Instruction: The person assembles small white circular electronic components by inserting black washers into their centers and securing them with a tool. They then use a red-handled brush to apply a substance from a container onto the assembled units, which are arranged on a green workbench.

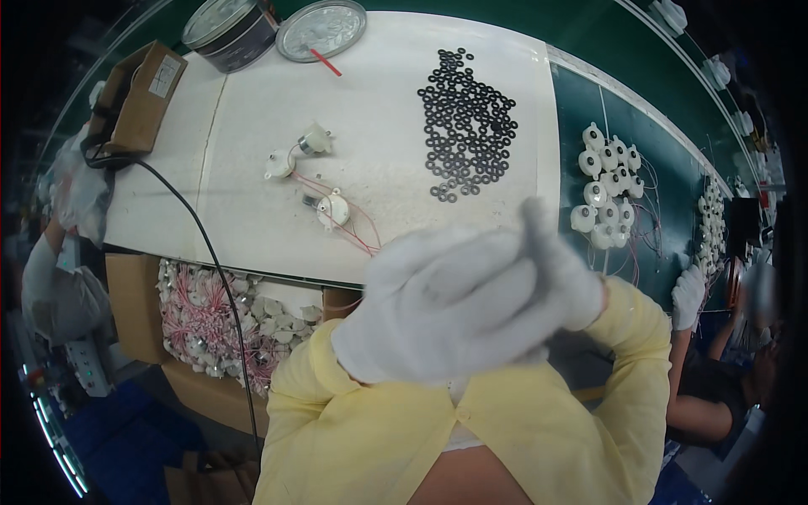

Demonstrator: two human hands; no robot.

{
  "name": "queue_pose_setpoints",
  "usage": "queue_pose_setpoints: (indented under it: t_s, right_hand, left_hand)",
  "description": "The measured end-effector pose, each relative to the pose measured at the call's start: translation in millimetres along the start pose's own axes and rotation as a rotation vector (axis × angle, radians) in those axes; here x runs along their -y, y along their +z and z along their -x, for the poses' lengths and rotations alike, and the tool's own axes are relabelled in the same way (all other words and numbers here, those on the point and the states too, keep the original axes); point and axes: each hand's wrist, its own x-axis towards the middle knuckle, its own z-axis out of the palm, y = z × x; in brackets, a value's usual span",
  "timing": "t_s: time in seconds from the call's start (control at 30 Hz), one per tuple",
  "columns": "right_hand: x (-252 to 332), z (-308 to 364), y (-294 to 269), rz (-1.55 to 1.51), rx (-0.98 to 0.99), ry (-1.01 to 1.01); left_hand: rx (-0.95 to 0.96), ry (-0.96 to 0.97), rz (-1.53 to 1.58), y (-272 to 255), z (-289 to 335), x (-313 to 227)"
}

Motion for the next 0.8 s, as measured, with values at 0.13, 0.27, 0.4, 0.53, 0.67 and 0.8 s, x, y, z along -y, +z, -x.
queue_pose_setpoints:
  t_s: [0.13, 0.27, 0.4, 0.53, 0.67, 0.8]
  right_hand:
    - [-16.1, 5.5, -31.4, -0.043, 0.116, 0.170]
    - [-19.8, 14.4, -36.6, -0.009, 0.017, 0.153]
    - [-18.3, 21.5, -30.8, 0.200, -0.186, -0.093]
    - [-10.0, 15.2, -22.0, 0.627, -0.365, -0.028]
    - [-12.6, 10.9, -10.1, 1.068, -0.303, -0.098]
    - [-4.1, 32.2, 3.9, 1.267, -0.130, -0.124]
  left_hand:
    - [0.089, -0.270, -0.060, -11.7, 15.2, 15.1]
    - [-0.215, -0.516, -0.647, -11.4, 80.4, 55.0]
    - [-0.088, -0.745, -0.597, -19.5, 96.1, 55.2]
    - [-0.163, -0.642, -0.624, -21.0, 76.1, 73.3]
    - [0.014, -0.566, -0.695, -28.0, 59.6, 106.7]
    - [0.251, -0.658, -0.693, -20.4, 58.7, 114.1]
